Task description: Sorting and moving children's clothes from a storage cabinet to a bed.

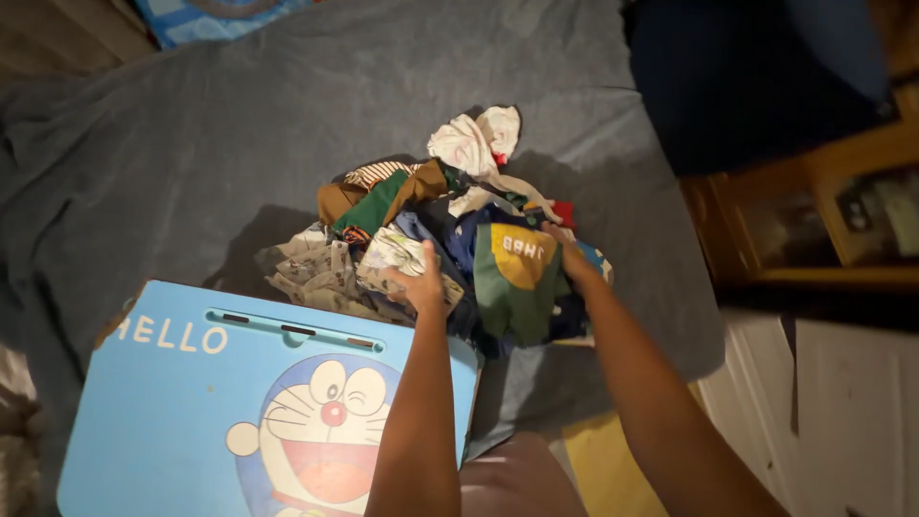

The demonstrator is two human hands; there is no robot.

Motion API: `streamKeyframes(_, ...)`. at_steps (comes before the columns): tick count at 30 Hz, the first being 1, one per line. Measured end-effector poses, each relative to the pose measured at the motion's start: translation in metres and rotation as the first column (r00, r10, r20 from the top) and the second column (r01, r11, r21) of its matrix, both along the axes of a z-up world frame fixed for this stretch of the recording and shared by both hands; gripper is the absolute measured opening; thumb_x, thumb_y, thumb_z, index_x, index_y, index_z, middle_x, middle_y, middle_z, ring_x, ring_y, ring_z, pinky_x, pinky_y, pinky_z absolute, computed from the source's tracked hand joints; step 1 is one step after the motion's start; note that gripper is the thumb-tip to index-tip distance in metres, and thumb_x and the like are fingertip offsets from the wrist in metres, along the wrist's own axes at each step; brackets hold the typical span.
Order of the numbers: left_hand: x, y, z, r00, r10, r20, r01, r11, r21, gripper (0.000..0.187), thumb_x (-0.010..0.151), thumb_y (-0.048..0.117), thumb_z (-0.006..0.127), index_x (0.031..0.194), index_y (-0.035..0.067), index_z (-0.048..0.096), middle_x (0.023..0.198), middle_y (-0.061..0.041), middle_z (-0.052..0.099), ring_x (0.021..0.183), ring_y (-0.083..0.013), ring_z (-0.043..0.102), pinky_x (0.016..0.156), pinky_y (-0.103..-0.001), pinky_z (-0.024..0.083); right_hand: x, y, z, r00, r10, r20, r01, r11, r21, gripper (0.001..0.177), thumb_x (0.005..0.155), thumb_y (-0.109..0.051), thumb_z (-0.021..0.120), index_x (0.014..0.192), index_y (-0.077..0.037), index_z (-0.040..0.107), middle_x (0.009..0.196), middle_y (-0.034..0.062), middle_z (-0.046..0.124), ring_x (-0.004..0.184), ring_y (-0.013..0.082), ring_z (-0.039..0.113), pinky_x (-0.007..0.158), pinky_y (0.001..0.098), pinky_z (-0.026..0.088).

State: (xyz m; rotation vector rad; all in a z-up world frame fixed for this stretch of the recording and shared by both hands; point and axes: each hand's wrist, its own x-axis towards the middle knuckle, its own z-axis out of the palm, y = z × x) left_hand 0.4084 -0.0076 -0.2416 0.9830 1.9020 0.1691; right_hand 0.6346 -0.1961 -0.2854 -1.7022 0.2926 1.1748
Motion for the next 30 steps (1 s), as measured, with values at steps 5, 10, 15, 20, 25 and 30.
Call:
streamKeyframes(5,0.002,-0.028,-0.097,0.984,-0.155,-0.091,0.163,0.983,0.085,0.120,0.078,0.071,0.071,0.170,0.032,0.007,0.160,-0.044,-0.009,0.143,-0.0664,0.023,0.117,-0.070,0.025,0.028,-0.030,-0.239,0.949,0.069,-0.306,0.090,0.875,0.476,0.056,0.111,-0.046,0.041,0.148,-0.004,0.048,0.126,0.0167,0.065,0.107,0.0264,0.067,0.090,0.0402,0.057)
streamKeyframes(10,0.058,-0.034,-0.025,0.980,-0.187,-0.061,0.185,0.982,-0.051,0.108,0.076,0.058,0.074,0.163,0.045,0.011,0.167,-0.033,-0.012,0.140,-0.0692,0.020,0.109,-0.069,0.036,0.030,0.032,-0.166,0.926,0.143,-0.349,0.106,0.789,0.605,0.048,0.114,-0.035,0.042,0.153,-0.008,0.043,0.126,0.0171,0.065,0.103,0.0243,0.069,0.088,0.0372,0.060)
streamKeyframes(15,0.064,-0.026,-0.020,0.983,-0.173,0.059,0.175,0.984,-0.018,0.098,0.082,0.056,0.071,0.161,0.046,0.013,0.167,-0.030,-0.010,0.143,-0.0670,0.017,0.107,-0.067,0.039,0.042,0.101,-0.088,0.927,0.200,-0.317,0.079,0.722,0.687,0.049,0.114,-0.022,0.044,0.163,-0.019,0.035,0.128,0.0131,0.063,0.098,0.0186,0.068,0.084,0.0327,0.060)
streamKeyframes(20,0.025,-0.036,-0.039,1.000,0.004,-0.008,-0.004,0.993,0.121,0.101,0.087,0.067,0.063,0.164,0.027,0.011,0.170,-0.024,0.012,0.148,-0.0537,0.028,0.118,-0.059,0.033,0.020,0.122,-0.028,0.959,0.246,-0.142,-0.099,0.760,0.642,0.049,0.108,-0.017,0.044,0.157,-0.016,0.037,0.139,0.0086,0.065,0.092,0.0156,0.067,0.075,0.0292,0.057)
streamKeyframes(25,0.030,-0.043,-0.023,0.925,0.379,-0.002,-0.373,0.912,0.172,0.109,0.091,0.079,0.058,0.165,0.014,0.012,0.167,-0.029,0.015,0.152,-0.0489,0.023,0.121,-0.055,0.024,0.021,0.108,0.005,0.981,0.131,-0.140,-0.011,0.766,0.643,0.046,0.106,-0.018,0.044,0.152,-0.016,0.039,0.136,0.0081,0.065,0.094,0.0155,0.067,0.077,0.0291,0.056)
streamKeyframes(30,0.060,-0.040,-0.007,0.956,0.275,0.105,-0.282,0.958,0.059,0.114,0.073,0.085,0.057,0.159,0.015,0.029,0.154,-0.028,0.042,0.140,-0.0452,0.047,0.116,-0.050,0.037,0.056,0.072,-0.084,0.994,0.040,-0.099,0.033,0.768,0.640,0.043,0.107,-0.019,0.044,0.149,-0.015,0.041,0.135,0.0082,0.064,0.098,0.0164,0.065,0.081,0.0292,0.055)
